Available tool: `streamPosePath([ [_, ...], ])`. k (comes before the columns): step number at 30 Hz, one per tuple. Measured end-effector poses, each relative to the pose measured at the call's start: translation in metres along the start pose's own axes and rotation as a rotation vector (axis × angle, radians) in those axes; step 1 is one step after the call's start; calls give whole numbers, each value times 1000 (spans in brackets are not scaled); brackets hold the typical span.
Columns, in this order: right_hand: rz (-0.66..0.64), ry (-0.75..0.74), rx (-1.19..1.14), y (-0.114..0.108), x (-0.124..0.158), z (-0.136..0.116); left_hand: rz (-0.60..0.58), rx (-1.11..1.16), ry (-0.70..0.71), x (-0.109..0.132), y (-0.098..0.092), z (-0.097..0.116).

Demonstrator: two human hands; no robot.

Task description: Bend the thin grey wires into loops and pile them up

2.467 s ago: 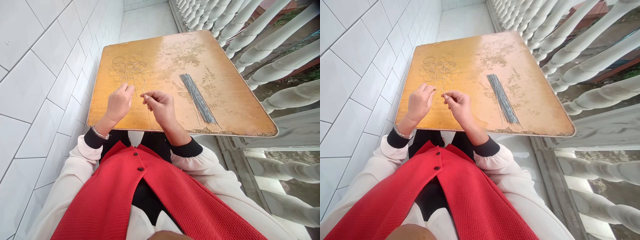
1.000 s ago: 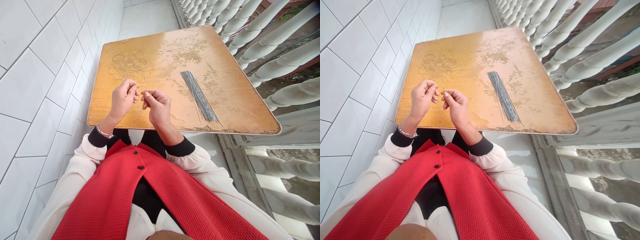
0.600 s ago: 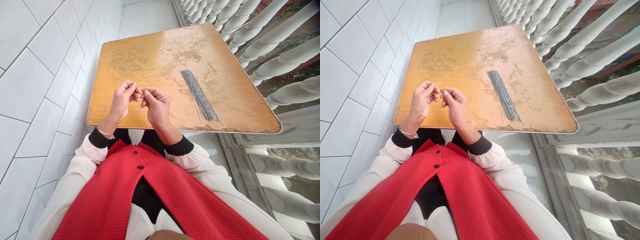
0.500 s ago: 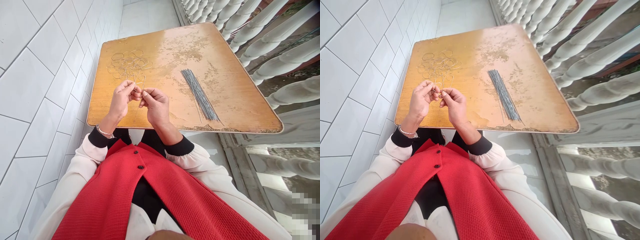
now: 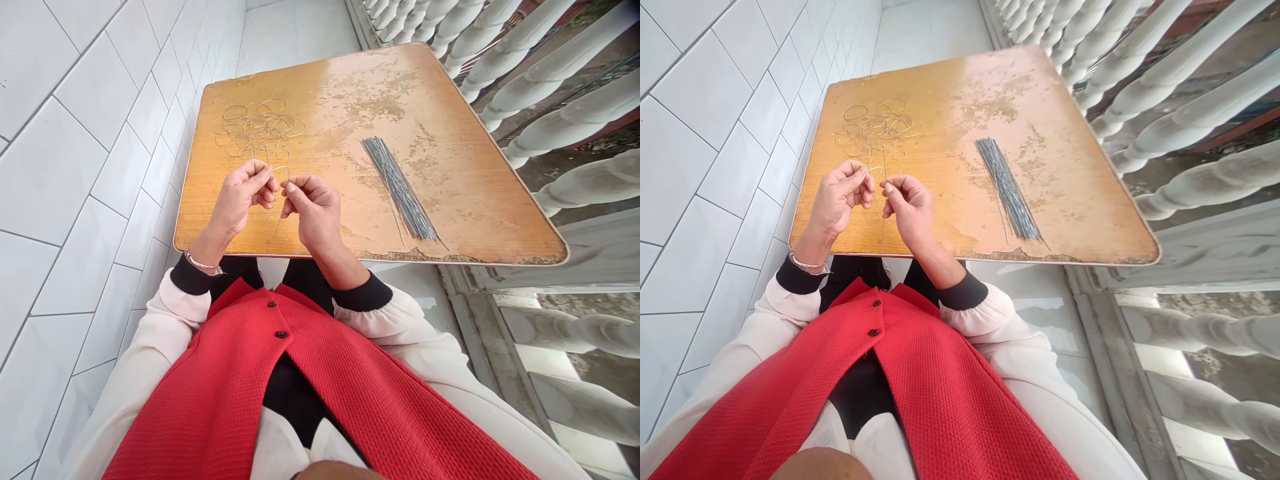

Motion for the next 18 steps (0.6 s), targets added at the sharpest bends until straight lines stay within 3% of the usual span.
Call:
streamPosePath([
  [8,-24,23,6,5,4,-4,38,-51,36,-4,-5,-2],
  [14,-130,73,11,3,4,-8,8,-89,59,-3,-8,-6],
  [18,-117,110,-1,0,1,-13,-3,-324,232,2,-20,-12],
])
Point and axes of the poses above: each hand's wrist, its own x-axis away from the middle knuckle, its own y-axis out of the palm, z = x × y, the point moved 1 cm from there along -x, towards the middle knuckle, and after that the axes turned 14 degrees about y, right-handed, at the moved point
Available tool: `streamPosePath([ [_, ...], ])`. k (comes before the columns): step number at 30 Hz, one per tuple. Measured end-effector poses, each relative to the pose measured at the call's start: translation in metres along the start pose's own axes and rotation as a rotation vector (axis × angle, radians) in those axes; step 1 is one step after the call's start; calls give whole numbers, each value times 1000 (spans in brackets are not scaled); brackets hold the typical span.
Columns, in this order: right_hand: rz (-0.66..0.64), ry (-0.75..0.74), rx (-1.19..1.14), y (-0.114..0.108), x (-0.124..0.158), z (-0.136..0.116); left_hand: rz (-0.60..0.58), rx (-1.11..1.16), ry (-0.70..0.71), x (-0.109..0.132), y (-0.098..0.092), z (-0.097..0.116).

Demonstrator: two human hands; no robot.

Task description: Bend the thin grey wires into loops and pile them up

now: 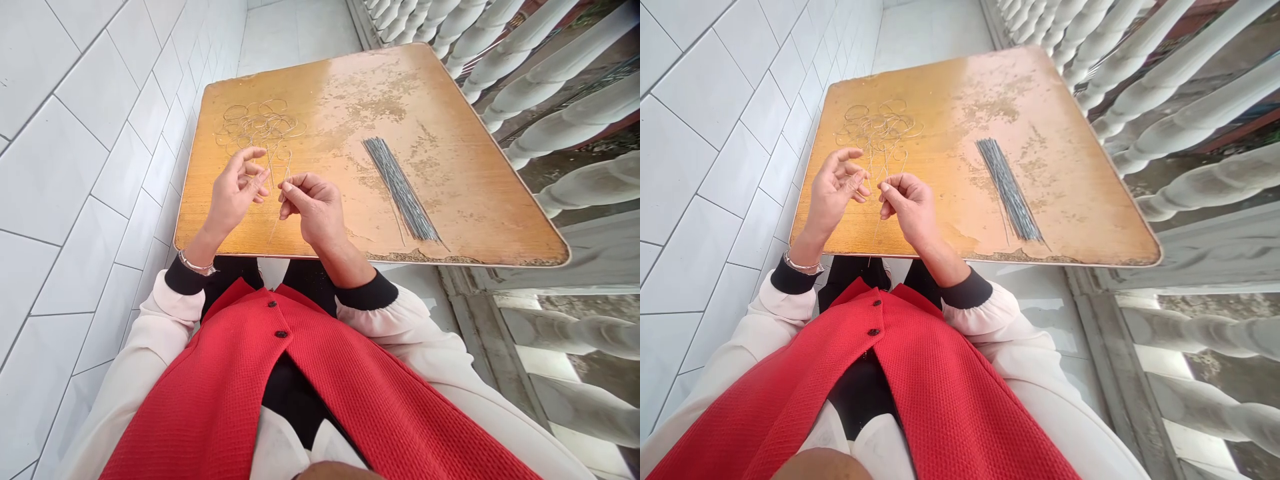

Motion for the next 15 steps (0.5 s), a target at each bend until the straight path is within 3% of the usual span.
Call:
streamPosePath([
  [6,-18,31,-27,-3,-1,-5,-206,-426,418,11,-15,-14],
  [15,38,29,50,-3,0,-8,-330,-519,540,12,-15,-11],
])
Point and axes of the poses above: each hand's wrist, its own x-axis away from the middle knuckle, its own y-axis out of the palm, z = x × y, the point moved 1 cm from there along -x, towards the middle knuckle, and after that the axes turned 14 degrees about y, right-handed, at the moved point
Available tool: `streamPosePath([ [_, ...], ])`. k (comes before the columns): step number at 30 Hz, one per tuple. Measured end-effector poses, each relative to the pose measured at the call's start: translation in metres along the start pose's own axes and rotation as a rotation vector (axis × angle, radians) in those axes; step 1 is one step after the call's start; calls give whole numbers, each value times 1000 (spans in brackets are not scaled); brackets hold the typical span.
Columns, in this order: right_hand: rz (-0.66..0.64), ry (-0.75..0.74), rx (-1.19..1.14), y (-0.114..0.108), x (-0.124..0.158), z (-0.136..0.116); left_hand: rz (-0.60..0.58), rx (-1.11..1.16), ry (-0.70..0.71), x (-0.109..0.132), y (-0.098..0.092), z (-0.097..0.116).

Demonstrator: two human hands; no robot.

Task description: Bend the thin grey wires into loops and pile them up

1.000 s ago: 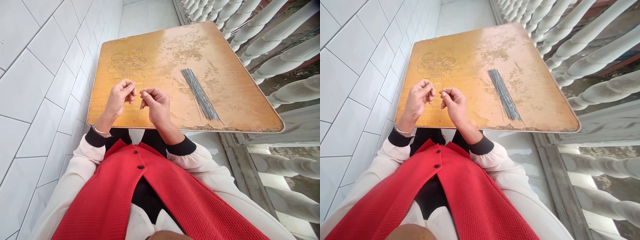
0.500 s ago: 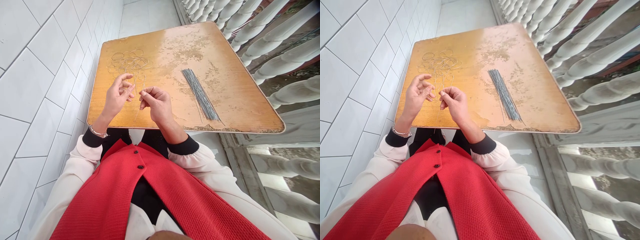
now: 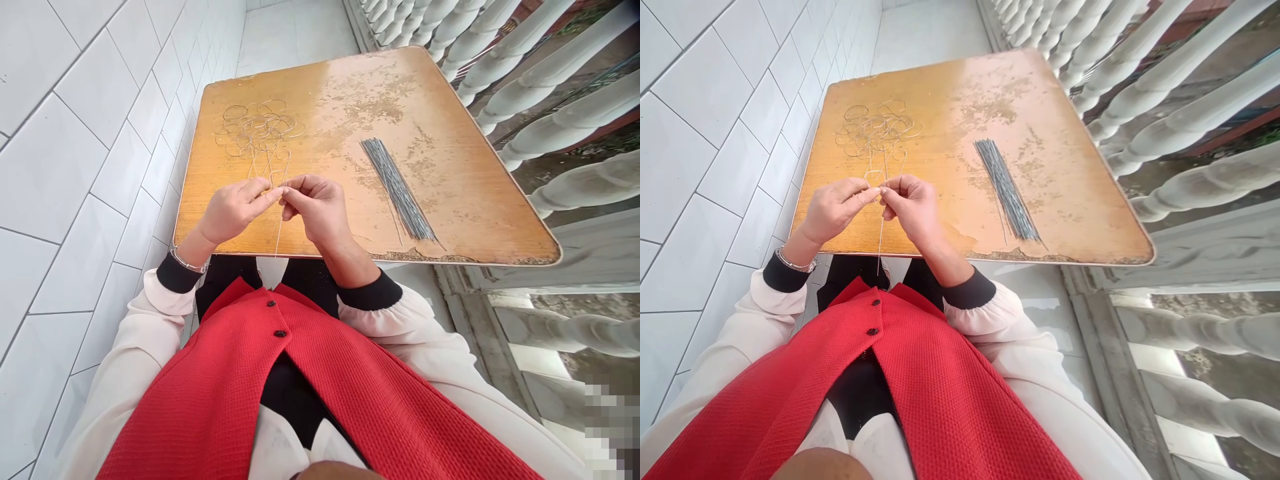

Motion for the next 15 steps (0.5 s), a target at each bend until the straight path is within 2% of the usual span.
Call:
streamPosePath([
  [6,-75,25,-69,0,2,0,-21,-42,101,0,-8,-8],
  [11,-140,22,-112,2,-1,2,-7,-17,106,-3,-11,-9],
  [15,-127,4,-103,1,-1,1,-3,26,108,-5,-13,-10],
])
Point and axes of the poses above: each hand's wrist, its own x-axis away from the middle knuckle, its own y-axis out of the palm, z = x × y, the point moved 1 cm from there along -x, towards the middle knuckle, and after that the axes turned 14 degrees about y, right-handed, at the moved point
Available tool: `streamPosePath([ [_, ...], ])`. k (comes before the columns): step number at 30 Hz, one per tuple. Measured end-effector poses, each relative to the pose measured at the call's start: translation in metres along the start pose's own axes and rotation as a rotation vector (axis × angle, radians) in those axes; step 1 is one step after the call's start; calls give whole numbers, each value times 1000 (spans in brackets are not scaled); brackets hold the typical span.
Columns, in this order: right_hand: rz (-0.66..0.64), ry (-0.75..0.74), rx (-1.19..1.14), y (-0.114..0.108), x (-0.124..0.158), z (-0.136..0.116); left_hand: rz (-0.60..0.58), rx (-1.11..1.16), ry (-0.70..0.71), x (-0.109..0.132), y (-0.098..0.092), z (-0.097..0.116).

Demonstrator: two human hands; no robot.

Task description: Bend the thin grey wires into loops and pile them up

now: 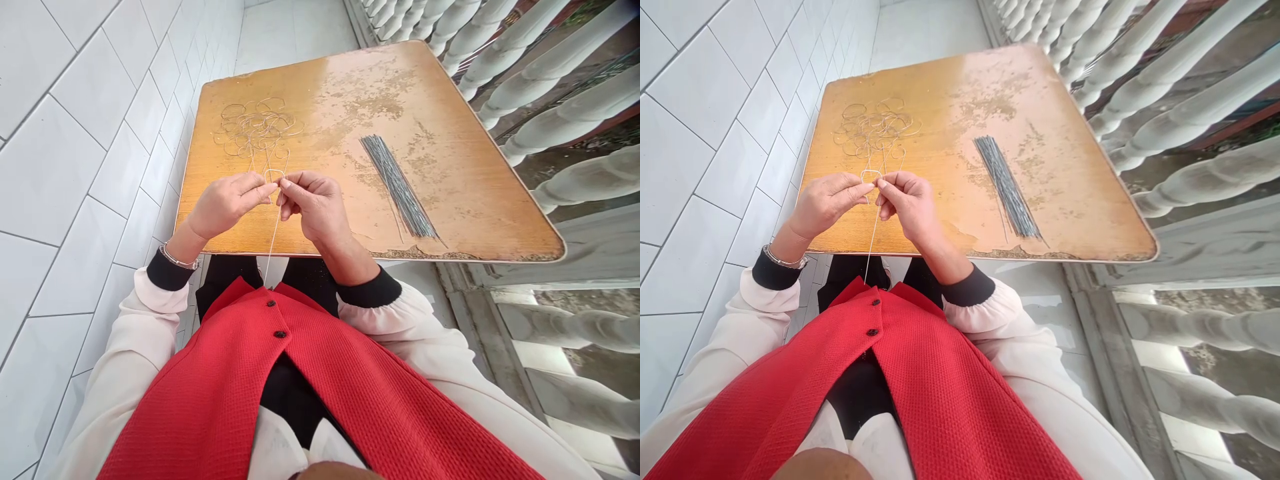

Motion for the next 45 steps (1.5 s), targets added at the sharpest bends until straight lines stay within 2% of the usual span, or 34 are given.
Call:
streamPosePath([
  [10,43,-65,-52,3,4,3,1,1,-5,-1,-1,-2],
  [20,85,-58,-71,8,8,10,-25,-206,11,-2,1,6],
  [30,95,-37,-134,9,6,15,-18,-291,-169,-1,15,19],
  [39,82,26,-153,10,7,11,76,-187,-263,-2,22,28],
  [45,108,43,-181,7,4,10,99,-118,-203,-4,16,29],
])
Point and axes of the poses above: each hand's wrist, its own x-axis away from the middle knuckle, its own y-axis out of the palm, z = x × y, the point moved 1 cm from there along -x, towards the middle knuckle, and after that the axes turned 14 degrees about y, right-handed, at the moved point
